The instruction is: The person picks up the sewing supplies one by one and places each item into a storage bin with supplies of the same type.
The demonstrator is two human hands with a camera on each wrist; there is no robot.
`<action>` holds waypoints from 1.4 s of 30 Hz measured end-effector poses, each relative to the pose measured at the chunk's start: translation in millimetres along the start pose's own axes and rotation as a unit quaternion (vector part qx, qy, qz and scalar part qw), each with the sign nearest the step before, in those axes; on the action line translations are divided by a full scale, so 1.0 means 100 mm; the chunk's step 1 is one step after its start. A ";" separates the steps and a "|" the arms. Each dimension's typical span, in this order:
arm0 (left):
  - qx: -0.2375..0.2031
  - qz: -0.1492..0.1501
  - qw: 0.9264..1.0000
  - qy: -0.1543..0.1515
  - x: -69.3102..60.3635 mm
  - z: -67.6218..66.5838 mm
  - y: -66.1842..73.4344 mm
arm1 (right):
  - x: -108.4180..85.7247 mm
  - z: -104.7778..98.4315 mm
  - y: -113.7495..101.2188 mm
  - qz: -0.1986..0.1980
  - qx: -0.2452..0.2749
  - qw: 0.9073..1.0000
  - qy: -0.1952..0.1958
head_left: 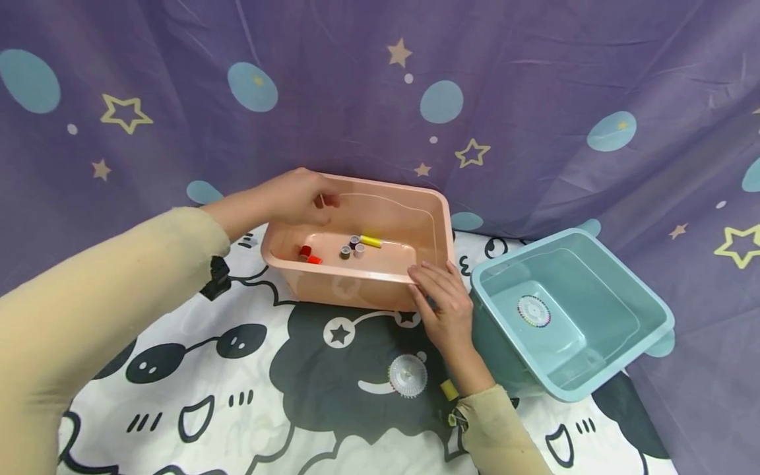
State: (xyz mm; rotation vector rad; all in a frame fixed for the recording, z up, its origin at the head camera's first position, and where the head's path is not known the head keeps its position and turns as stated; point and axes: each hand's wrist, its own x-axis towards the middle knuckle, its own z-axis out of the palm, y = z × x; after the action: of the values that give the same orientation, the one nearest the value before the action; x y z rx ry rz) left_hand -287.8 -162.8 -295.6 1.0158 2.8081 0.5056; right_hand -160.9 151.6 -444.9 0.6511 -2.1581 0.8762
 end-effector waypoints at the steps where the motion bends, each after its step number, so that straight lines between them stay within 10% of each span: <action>1: -0.003 -0.004 1.000 -0.002 -0.03 -0.01 0.02 | 0.00 0.00 0.00 0.000 -0.001 1.000 -0.001; 16: 0.020 -0.001 1.000 0.024 -0.59 -0.07 0.20 | -0.01 -0.02 -0.01 0.004 -0.006 1.000 -0.008; 30: 0.066 0.043 0.991 0.107 -1.07 0.28 0.13 | 0.02 -0.02 -0.01 -0.006 -0.002 1.000 -0.012; 42: 0.058 0.101 0.964 0.241 -1.23 0.59 -0.03 | 0.06 -0.11 -0.01 -0.037 -0.010 0.999 -0.028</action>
State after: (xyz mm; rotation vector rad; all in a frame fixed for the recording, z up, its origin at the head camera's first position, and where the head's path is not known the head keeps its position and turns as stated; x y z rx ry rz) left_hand -182.2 -227.9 -353.3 1.3775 3.2003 0.7008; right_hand -159.2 158.0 -434.2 0.7487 -2.1752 0.8036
